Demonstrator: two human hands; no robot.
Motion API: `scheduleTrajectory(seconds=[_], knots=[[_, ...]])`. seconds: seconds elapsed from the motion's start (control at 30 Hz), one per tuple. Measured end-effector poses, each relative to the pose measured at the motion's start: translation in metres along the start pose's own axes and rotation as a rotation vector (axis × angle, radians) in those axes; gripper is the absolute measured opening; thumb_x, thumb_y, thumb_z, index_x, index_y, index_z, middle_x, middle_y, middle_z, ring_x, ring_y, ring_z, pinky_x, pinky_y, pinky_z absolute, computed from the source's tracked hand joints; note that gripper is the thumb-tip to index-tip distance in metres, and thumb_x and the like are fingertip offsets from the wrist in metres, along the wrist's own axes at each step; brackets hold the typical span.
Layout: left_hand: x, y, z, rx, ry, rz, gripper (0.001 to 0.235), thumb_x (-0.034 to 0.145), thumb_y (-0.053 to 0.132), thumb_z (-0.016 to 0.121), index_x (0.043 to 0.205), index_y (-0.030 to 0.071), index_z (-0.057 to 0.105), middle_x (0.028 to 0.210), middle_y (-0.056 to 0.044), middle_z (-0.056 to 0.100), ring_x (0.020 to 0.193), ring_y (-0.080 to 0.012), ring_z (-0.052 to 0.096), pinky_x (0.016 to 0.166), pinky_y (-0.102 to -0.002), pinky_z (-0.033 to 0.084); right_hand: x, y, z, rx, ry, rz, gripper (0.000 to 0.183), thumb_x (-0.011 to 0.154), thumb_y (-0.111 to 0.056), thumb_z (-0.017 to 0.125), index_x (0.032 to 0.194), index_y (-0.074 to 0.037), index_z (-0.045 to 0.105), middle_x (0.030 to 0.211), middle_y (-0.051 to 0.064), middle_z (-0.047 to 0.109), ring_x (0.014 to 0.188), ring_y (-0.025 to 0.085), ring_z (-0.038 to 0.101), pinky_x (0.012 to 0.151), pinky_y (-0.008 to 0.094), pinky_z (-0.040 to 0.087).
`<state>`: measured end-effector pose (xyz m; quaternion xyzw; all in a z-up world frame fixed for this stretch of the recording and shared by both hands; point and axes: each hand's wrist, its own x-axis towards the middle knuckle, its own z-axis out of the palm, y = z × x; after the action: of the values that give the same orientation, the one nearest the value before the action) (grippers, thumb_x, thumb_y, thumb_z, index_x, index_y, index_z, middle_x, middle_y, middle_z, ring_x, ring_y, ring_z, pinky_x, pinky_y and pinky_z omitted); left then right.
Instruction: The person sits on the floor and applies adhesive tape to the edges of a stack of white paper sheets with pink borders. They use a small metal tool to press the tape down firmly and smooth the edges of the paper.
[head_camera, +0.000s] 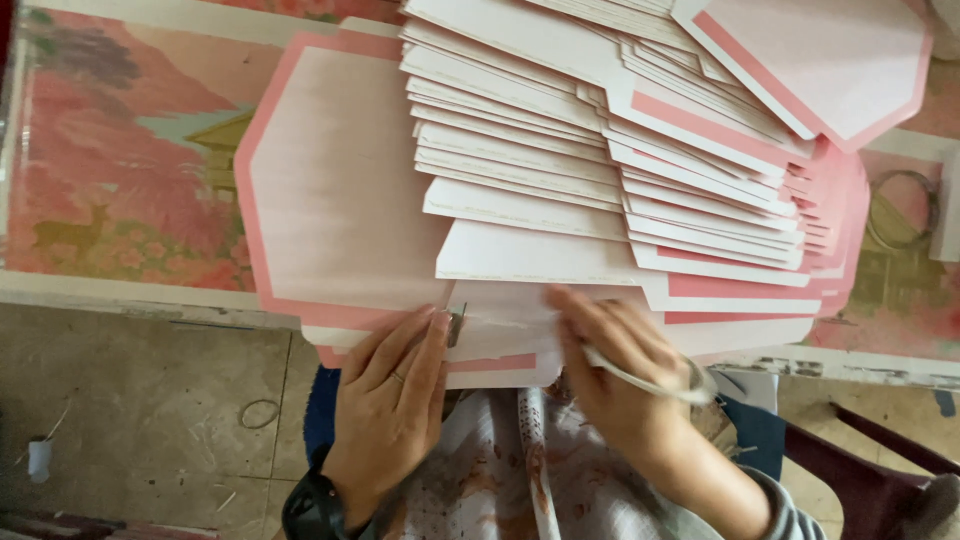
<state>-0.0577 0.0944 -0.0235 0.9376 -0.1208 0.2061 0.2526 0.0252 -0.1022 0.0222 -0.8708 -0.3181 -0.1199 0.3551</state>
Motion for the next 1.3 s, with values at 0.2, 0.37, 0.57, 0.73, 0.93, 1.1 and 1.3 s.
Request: scheduleTrajectory(seconds=[0.2,0.37,0.57,0.73,0.93,1.1,1.3], knots=[[-0.005,0.0,0.0,0.106,-0.043,-0.025,0.061,0.09,0.014,0.066,0.142,0.006,0.034,0.104,-0.008,0.073,0.126,-0.0256,0.053,0.109,-0.044,0.037,-0.041,0.063,-0.021,-0.376,0.059,-0.062,0.017,0.088,-0.004,0.072,0.104,-0.002,0.069,0.091,0.01,0.07,0.074,0.021,0.061,0.07,0.034,0.05],[0.022,0.038,0.017,0.028,-0.116,0.048,0.06,0.093,0.01,0.06,0.142,-0.001,0.026,0.123,-0.015,0.062,0.123,-0.0283,0.057,0.11,-0.047,0.036,-0.032,0.057,-0.018,-0.349,0.115,-0.098,0.007,0.089,0.001,0.069,0.096,-0.002,0.068,0.086,0.011,0.063,0.07,0.026,0.054,0.066,0.038,0.045],[0.065,0.074,0.035,-0.277,-0.187,0.322,0.056,0.1,0.009,0.051,0.147,-0.001,0.022,0.111,-0.017,0.069,0.106,-0.0291,0.062,0.096,-0.039,0.045,-0.031,0.065,-0.026,-0.253,0.077,-0.163,0.011,0.089,0.003,0.062,0.094,-0.004,0.068,0.084,0.007,0.06,0.071,0.023,0.054,0.068,0.034,0.044],[0.049,0.069,0.029,-0.237,-0.118,0.334,0.059,0.097,0.012,0.065,0.146,0.013,0.032,0.136,-0.015,0.059,0.119,-0.0273,0.065,0.082,-0.036,0.058,-0.018,0.061,-0.056,-0.152,0.018,-0.31,0.026,0.086,-0.004,0.071,0.11,0.002,0.064,0.099,0.012,0.059,0.089,0.026,0.056,0.082,0.036,0.053],[0.051,0.07,0.03,-0.15,-0.173,0.254,0.052,0.092,0.005,0.059,0.138,-0.005,0.037,0.122,-0.019,0.063,0.114,-0.031,0.06,0.095,-0.04,0.051,-0.012,0.075,-0.041,-0.117,-0.068,-0.231,0.025,0.094,0.006,0.051,0.113,-0.001,0.066,0.109,0.013,0.061,0.091,0.027,0.056,0.084,0.036,0.05],[0.062,0.067,0.041,0.12,-0.183,0.069,0.06,0.1,0.036,0.046,0.143,-0.004,0.027,0.145,-0.019,0.041,0.137,-0.0336,0.037,0.115,-0.046,0.032,-0.017,0.064,-0.061,0.104,-0.171,-0.073,0.032,0.091,-0.01,0.053,0.119,0.006,0.057,0.124,0.024,0.059,0.116,0.039,0.059,0.1,0.046,0.05],[0.06,0.074,0.067,0.278,-0.138,0.069,0.061,0.097,0.056,0.044,0.142,0.016,0.038,0.133,-0.025,0.052,0.127,-0.0443,0.045,0.108,-0.063,0.028,-0.042,0.05,-0.031,-0.067,0.061,-0.254,0.019,0.09,0.002,0.053,0.107,0.004,0.061,0.084,0.015,0.057,0.067,0.029,0.054,0.057,0.036,0.046]])
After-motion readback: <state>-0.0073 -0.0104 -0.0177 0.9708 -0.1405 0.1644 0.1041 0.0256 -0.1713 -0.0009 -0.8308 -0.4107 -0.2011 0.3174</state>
